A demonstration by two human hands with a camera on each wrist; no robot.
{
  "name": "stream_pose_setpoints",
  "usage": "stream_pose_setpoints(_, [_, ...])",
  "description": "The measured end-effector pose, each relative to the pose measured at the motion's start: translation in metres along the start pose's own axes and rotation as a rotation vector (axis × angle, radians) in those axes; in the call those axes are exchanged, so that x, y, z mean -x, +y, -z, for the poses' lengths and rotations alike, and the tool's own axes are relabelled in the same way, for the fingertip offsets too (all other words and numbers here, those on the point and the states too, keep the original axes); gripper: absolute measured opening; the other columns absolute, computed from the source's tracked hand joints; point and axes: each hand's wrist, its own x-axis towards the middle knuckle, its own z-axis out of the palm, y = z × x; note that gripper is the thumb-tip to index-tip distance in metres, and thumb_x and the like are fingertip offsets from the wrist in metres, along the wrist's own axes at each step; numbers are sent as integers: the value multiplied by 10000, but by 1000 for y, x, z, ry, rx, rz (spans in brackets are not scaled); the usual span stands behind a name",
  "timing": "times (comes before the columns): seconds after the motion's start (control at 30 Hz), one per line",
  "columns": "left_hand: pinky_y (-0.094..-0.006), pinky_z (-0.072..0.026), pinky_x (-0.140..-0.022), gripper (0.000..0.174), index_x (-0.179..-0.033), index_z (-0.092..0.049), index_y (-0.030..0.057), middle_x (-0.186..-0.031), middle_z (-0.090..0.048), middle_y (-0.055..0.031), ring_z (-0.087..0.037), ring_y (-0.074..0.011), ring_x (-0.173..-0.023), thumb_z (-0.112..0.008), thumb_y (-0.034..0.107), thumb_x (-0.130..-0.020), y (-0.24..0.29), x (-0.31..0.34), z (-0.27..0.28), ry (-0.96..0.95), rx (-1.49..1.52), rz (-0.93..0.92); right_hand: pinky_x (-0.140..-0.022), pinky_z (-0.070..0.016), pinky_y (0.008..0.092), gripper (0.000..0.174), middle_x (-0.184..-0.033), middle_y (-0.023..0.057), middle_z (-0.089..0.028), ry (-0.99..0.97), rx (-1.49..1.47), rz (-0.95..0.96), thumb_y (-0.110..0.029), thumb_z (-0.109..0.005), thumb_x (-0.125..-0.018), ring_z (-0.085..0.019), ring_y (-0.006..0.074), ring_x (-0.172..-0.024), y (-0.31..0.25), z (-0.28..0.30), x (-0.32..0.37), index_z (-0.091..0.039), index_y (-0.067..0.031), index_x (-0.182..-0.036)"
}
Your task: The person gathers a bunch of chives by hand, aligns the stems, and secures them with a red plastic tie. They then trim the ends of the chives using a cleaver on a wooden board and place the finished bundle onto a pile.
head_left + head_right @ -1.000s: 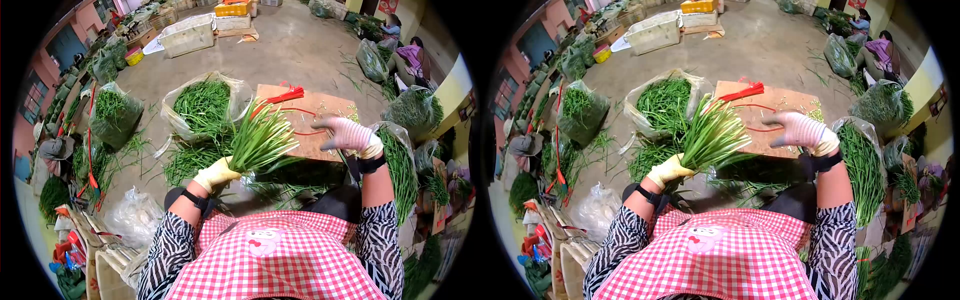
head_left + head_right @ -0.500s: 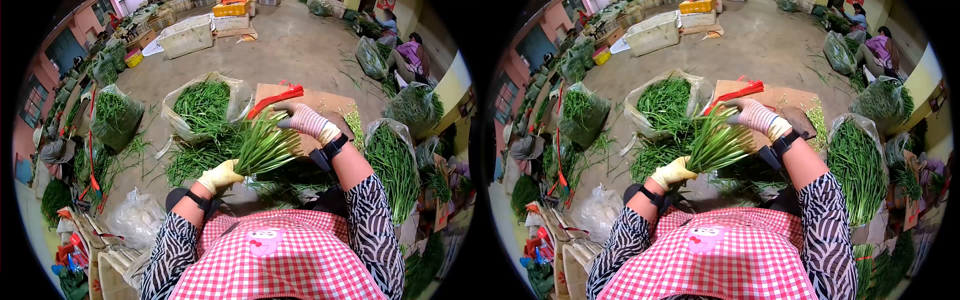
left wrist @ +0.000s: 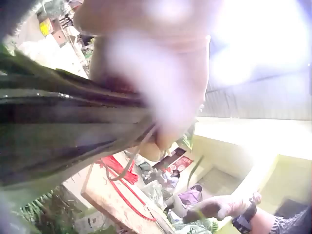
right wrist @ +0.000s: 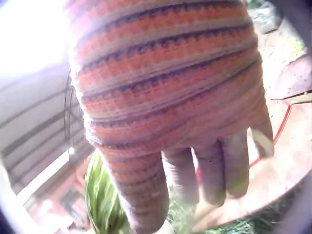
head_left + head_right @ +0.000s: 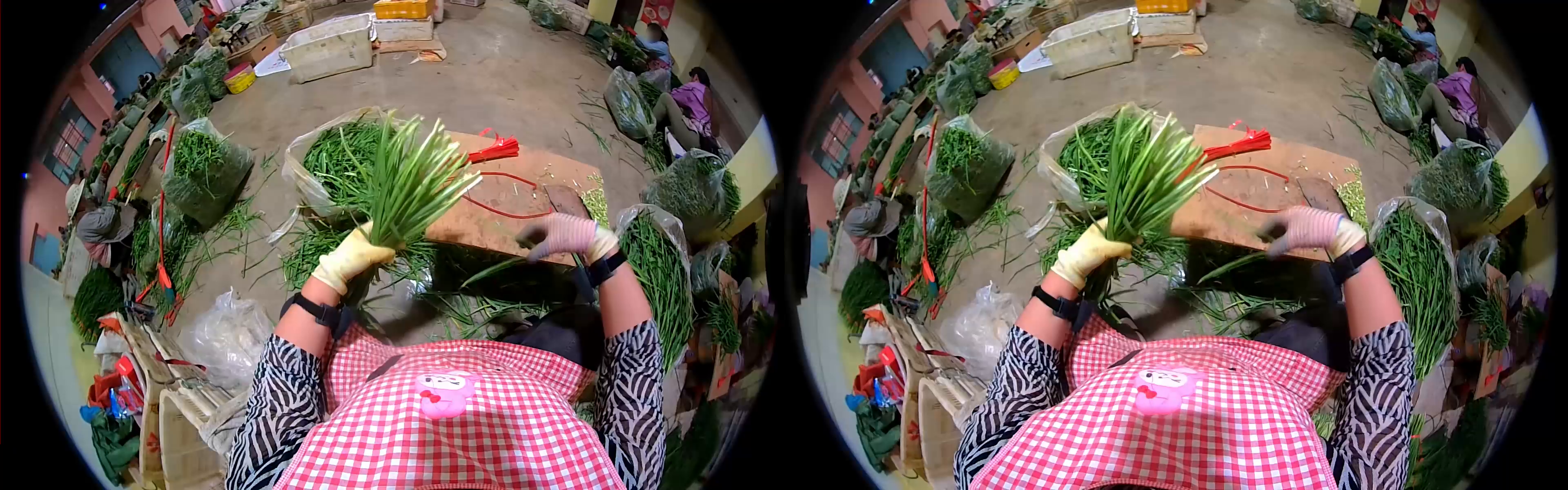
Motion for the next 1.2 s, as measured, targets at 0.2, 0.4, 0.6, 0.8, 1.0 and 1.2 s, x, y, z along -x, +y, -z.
stream_pose_setpoints(0.2, [-296,-537,-888,376,-1270,-679,32,-1181,-744,-25,-664,-112,-1010,-717,7,-897,20,-44,-43,278,-179,-324,-1096,-468,371,754,-1377,214,-664,296,-489,376,-447,-729,-921,-599,296,-1314,-71,-64,-86,-527,26,-1473])
stream_pose_setpoints(0.4, [-448,-583,-747,688,-1525,-407,-2,-1084,-702,-200,-705,-391,-861,-676,141,-908,12,-80,-93,579,-1159,-350,-814,-548,407,522,-1101,123,-733,187,-1662,243,-397,-735,-966,-638,238,-853,-119,-98,-154,-619,-14,-1301])
stream_pose_setpoints(0.6, [-410,-510,-1064,880,-1548,-388,-9,-1357,-627,-245,-628,-379,-1254,-847,234,-837,9,-39,-107,344,-905,-632,-812,-559,444,510,-1122,150,-714,442,-1537,-75,-368,-787,-894,-674,291,-870,-101,-83,-120,-674,-27,-1255])
stream_pose_setpoints(0.8, [-398,-333,-1221,794,-1624,-305,33,-1597,-427,-119,-428,-252,-1449,-692,350,-1008,-14,-46,-64,-110,313,-156,-888,-527,361,506,-1064,97,-749,434,-1044,353,-496,-703,-914,-658,183,-954,-97,-115,-101,-745,-60,-1167])
stream_pose_setpoints(1.0, [-348,-497,-1001,521,-1358,-624,12,-1202,-705,-39,-644,-192,-1085,-784,155,-883,-10,-29,-66,-289,261,22,-991,-524,394,466,-1156,171,-749,202,-654,298,-437,-655,-999,-685,264,-1083,-119,-98,-65,-706,-88,-1304])
stream_pose_setpoints(1.2, [-334,-571,-827,484,-1291,-635,-3,-1008,-706,-70,-683,-192,-882,-797,100,-846,-14,-3,-51,-282,324,199,-904,-547,307,361,-1100,19,-733,483,-1358,494,-247,-736,-969,-658,134,-996,-100,-53,-96,-699,-44,-1266])
